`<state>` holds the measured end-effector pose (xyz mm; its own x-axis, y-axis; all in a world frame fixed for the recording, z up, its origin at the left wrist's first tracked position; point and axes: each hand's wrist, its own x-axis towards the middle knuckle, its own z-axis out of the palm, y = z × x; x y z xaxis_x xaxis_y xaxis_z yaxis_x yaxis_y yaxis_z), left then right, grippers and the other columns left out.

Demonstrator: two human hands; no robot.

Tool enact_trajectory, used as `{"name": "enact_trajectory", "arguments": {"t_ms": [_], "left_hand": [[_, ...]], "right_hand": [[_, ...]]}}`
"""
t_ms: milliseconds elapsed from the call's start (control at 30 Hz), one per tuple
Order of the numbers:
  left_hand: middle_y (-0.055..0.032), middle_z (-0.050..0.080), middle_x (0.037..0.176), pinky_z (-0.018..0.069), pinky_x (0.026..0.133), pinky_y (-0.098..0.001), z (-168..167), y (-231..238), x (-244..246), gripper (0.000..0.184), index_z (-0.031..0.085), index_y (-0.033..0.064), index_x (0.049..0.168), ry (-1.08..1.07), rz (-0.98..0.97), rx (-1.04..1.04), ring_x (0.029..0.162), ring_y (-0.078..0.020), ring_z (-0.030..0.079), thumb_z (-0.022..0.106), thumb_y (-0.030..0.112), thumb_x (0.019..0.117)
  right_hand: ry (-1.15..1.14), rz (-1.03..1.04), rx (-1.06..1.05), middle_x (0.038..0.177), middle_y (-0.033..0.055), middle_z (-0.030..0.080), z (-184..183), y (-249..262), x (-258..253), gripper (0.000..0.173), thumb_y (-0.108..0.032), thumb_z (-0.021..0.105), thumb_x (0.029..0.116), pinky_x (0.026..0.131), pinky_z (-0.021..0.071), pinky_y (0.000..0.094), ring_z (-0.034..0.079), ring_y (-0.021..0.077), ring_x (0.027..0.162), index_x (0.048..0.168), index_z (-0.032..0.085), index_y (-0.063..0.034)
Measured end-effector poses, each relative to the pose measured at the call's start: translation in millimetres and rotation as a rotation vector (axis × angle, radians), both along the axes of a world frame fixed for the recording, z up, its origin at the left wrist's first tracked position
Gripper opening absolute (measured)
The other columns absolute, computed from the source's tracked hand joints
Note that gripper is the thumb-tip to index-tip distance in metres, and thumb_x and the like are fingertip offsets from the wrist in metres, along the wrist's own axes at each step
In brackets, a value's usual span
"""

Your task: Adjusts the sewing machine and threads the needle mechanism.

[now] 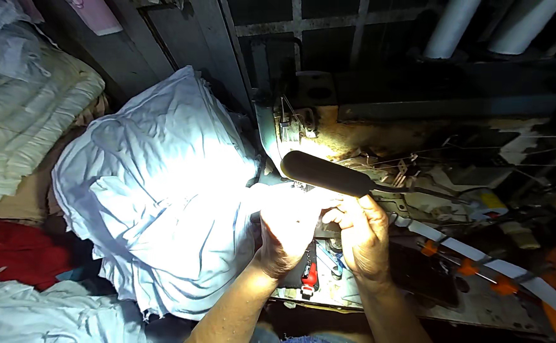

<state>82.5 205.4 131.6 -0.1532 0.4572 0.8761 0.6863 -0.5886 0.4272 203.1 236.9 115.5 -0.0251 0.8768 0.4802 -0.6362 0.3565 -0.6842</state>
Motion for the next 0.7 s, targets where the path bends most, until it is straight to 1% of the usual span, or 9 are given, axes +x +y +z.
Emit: {"name": "enact_trajectory", "arguments": {"t_ms": [67, 167, 200, 300, 400, 467, 600, 633, 700], "left_hand": [[-0.0080, 0.067, 0.070, 0.0519, 0.071, -0.0190, -4, 1, -5, 0.016, 0.070, 0.0032, 0.078, 0.159, 0.094, 0.042, 0.071, -0.0082, 0.065, 0.069, 0.013, 0.0903], [-0.0091, 0.072, 0.078, 0.0531, 0.076, -0.0217, -5, -3, -8, 0.014, 0.076, 0.0047, 0.088, 0.281, 0.126, 0.024, 0.078, -0.0115, 0.068, 0.065, 0.012, 0.0933], [-0.0089, 0.071, 0.077, 0.0526, 0.075, -0.0212, -6, -3, -7, 0.014, 0.075, 0.0047, 0.087, 0.276, 0.132, 0.022, 0.077, -0.0113, 0.068, 0.065, 0.012, 0.0931], [-0.0088, 0.069, 0.070, 0.0527, 0.069, -0.0198, -5, 1, -3, 0.014, 0.072, 0.0026, 0.079, 0.166, 0.118, 0.020, 0.069, -0.0092, 0.066, 0.069, 0.011, 0.0899], [-0.0082, 0.068, 0.070, 0.0530, 0.069, -0.0171, -1, 0, 0, 0.012, 0.072, -0.0001, 0.081, 0.085, 0.043, 0.002, 0.069, -0.0058, 0.065, 0.072, 0.009, 0.0884], [-0.0077, 0.072, 0.075, 0.0550, 0.073, -0.0153, 1, -1, 1, 0.009, 0.074, -0.0028, 0.085, 0.026, -0.025, -0.011, 0.074, -0.0028, 0.067, 0.074, 0.006, 0.0866], [0.0030, 0.069, 0.084, 0.0546, 0.082, -0.0138, 2, -11, -2, 0.014, 0.067, 0.0015, 0.093, -0.154, -0.050, -0.098, 0.085, 0.0049, 0.065, 0.075, 0.012, 0.0875], [0.0047, 0.069, 0.085, 0.0542, 0.082, -0.0135, 3, -12, -2, 0.015, 0.067, 0.0013, 0.095, -0.197, -0.049, -0.135, 0.085, 0.0061, 0.064, 0.075, 0.011, 0.0869], [0.0075, 0.070, 0.083, 0.0558, 0.076, -0.0135, 9, -12, -2, 0.012, 0.071, 0.0012, 0.094, -0.291, -0.083, -0.201, 0.080, 0.0064, 0.065, 0.075, 0.005, 0.0836]], "right_hand": [[-0.016, 0.009, 0.000, 0.092, 0.0034, 0.076, 2, 0, 1, 0.023, 0.002, 0.046, 0.0985, 0.069, 0.0613, 0.0231, 0.073, 0.0085, 0.081, 0.100, 0.069, -0.0024], [-0.008, 0.017, -0.035, 0.087, 0.0051, 0.075, 10, -3, 0, 0.016, 0.010, 0.058, 0.0917, 0.071, 0.0615, 0.0226, 0.072, 0.0079, 0.077, 0.095, 0.071, 0.0011], [-0.005, 0.016, -0.044, 0.086, 0.0051, 0.075, 11, -4, -1, 0.016, 0.012, 0.060, 0.0897, 0.072, 0.0614, 0.0225, 0.071, 0.0077, 0.076, 0.093, 0.072, 0.0013], [0.002, -0.012, -0.068, 0.086, 0.0046, 0.075, 11, -4, -3, 0.019, 0.014, 0.060, 0.0879, 0.074, 0.0613, 0.0223, 0.071, 0.0072, 0.077, 0.092, 0.073, 0.0012], [0.022, -0.032, -0.082, 0.082, 0.0037, 0.074, 10, -3, -4, 0.022, 0.017, 0.060, 0.0866, 0.073, 0.0609, 0.0220, 0.070, 0.0064, 0.073, 0.089, 0.074, 0.0001], [0.017, -0.035, -0.073, 0.082, 0.0036, 0.075, 10, -2, -5, 0.021, 0.016, 0.061, 0.0866, 0.072, 0.0607, 0.0214, 0.070, 0.0061, 0.073, 0.088, 0.075, -0.0002], [0.012, -0.018, -0.060, 0.082, 0.0064, 0.075, 6, -1, -3, 0.020, 0.016, 0.060, 0.0876, 0.069, 0.0602, 0.0220, 0.070, 0.0078, 0.071, 0.089, 0.074, 0.0011], [0.010, -0.010, -0.064, 0.083, 0.0068, 0.075, 6, -1, -3, 0.020, 0.016, 0.060, 0.0879, 0.069, 0.0604, 0.0224, 0.070, 0.0084, 0.072, 0.090, 0.074, 0.0014], [0.010, 0.009, -0.062, 0.084, 0.0082, 0.076, 6, -1, -3, 0.021, 0.016, 0.059, 0.0878, 0.071, 0.0616, 0.0240, 0.072, 0.0100, 0.074, 0.091, 0.074, 0.0022]]}}
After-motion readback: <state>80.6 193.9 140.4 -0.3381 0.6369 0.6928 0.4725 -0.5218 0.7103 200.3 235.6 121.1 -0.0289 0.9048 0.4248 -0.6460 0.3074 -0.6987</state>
